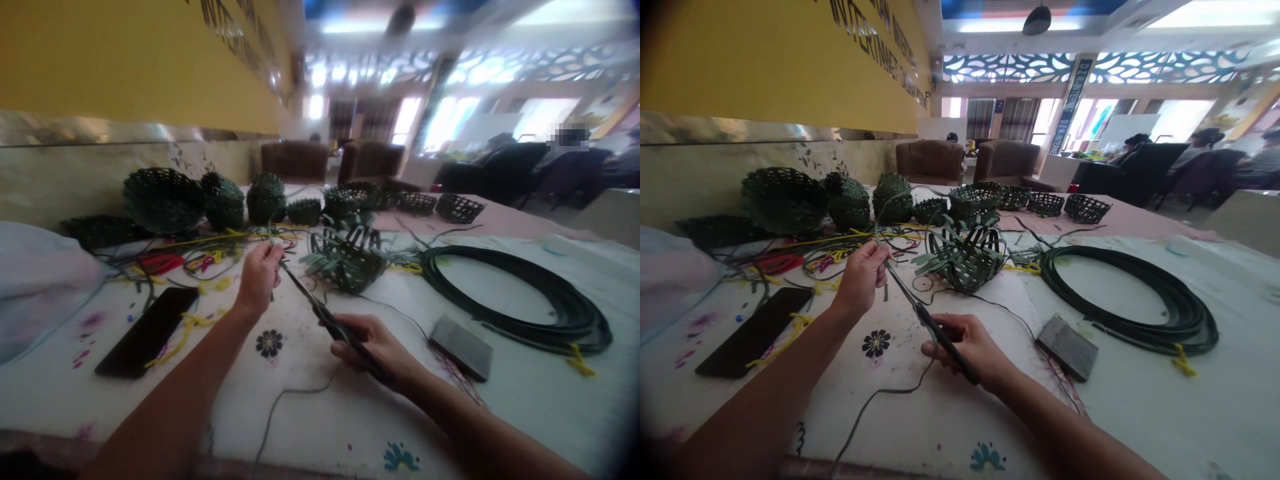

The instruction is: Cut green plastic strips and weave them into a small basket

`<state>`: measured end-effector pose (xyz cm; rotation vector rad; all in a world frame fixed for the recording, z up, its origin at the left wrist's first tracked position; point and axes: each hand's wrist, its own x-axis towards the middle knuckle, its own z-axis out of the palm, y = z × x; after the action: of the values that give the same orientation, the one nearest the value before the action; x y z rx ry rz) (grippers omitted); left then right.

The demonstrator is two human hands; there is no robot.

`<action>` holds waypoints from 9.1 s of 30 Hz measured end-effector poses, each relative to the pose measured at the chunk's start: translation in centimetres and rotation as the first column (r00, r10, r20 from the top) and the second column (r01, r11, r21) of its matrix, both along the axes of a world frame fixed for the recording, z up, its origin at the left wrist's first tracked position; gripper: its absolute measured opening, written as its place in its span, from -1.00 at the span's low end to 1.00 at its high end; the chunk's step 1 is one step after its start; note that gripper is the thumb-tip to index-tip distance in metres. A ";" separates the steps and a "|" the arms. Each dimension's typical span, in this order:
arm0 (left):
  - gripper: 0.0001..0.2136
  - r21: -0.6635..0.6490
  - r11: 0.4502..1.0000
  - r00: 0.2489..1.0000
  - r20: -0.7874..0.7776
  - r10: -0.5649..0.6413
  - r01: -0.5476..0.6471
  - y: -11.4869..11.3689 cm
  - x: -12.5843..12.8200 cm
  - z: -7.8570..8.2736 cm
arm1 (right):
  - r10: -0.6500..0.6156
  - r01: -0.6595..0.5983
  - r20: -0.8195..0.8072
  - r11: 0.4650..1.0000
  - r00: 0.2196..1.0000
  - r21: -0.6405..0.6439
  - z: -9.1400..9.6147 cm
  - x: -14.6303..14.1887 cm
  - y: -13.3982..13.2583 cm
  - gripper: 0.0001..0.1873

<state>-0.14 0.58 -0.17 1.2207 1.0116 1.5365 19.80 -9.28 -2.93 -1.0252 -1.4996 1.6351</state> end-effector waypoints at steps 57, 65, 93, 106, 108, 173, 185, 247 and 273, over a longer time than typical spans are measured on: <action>-0.79 -0.016 0.983 0.972 0.148 0.184 -0.184 -0.9 0.5 1.1 | -0.036 0.028 0.109 0.996 0.993 0.080 0.4 -0.8 -1.2 -0.61; -0.80 -0.136 0.989 0.971 0.224 0.080 -0.051 -1.5 1.2 0.8 | -0.046 0.045 0.013 0.998 0.999 0.054 -0.8 -0.7 -0.9 -0.60; -0.82 -0.161 0.987 0.945 0.323 0.052 0.001 -2.1 1.9 0.7 | -0.088 0.089 -0.072 0.996 0.994 0.016 -0.8 -1.4 -1.5 -0.65; -0.78 -0.176 0.981 0.926 0.378 -0.005 0.077 -2.0 1.7 0.9 | -0.116 0.115 -0.044 0.993 0.992 -0.032 0.2 -1.6 -1.7 -0.59; -0.77 -0.181 0.981 0.927 0.376 0.000 0.073 -2.1 1.7 1.0 | -0.112 0.111 -0.051 0.993 0.992 -0.031 0.2 -1.6 -1.7 -0.58; -0.83 -0.147 0.987 0.942 0.337 -0.006 0.059 -2.3 2.6 0.1 | -0.105 0.100 0.082 0.993 0.991 0.056 0.3 -0.7 -1.2 -0.62; -0.75 0.041 0.987 0.988 -0.003 0.157 -0.157 0.2 -0.2 -0.4 | -0.101 0.084 0.153 0.990 0.983 0.114 0.1 -1.2 -1.3 -0.84; -0.75 0.068 0.993 0.949 0.306 0.072 -0.098 -2.6 2.4 -0.3 | -0.069 0.067 0.022 0.994 0.997 0.088 -0.3 -1.3 -2.3 -0.65; -0.85 0.136 0.980 0.989 0.025 0.144 -0.146 -1.3 1.0 0.2 | -0.103 0.089 0.091 0.985 0.991 0.149 -0.6 -1.1 -1.5 -0.69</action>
<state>0.90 -0.71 0.02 1.2504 1.0172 1.7518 18.75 -10.77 -3.56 -1.0930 -1.5827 1.4051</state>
